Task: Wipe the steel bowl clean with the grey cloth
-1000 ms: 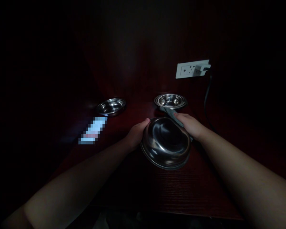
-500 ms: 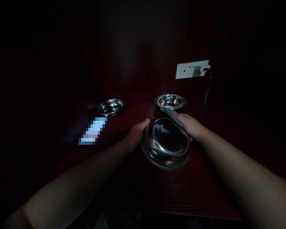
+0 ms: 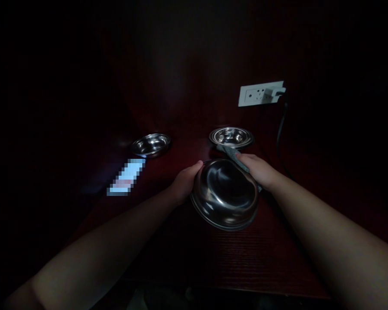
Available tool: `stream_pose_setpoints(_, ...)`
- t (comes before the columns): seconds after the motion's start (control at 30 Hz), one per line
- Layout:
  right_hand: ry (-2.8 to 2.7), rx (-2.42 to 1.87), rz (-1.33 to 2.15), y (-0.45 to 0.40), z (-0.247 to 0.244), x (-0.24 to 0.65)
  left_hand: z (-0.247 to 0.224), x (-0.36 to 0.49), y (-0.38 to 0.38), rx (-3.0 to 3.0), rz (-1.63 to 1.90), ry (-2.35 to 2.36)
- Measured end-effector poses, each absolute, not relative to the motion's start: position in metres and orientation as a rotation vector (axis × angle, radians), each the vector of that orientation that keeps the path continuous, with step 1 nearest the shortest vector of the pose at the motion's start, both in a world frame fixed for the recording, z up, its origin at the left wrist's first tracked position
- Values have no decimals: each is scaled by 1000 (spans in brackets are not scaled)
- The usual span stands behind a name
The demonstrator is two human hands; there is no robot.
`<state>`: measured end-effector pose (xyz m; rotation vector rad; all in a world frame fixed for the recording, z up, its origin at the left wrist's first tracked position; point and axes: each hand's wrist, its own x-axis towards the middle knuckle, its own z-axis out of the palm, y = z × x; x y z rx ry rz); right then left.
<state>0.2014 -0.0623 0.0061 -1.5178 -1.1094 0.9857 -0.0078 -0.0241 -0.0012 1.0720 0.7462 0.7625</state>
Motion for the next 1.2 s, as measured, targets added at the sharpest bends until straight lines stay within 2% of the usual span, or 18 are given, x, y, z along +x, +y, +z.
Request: stream_pose_setpoints(1.2,-1076,-1534,999,-63,8,199,0,-8,-25,1054,754,759)
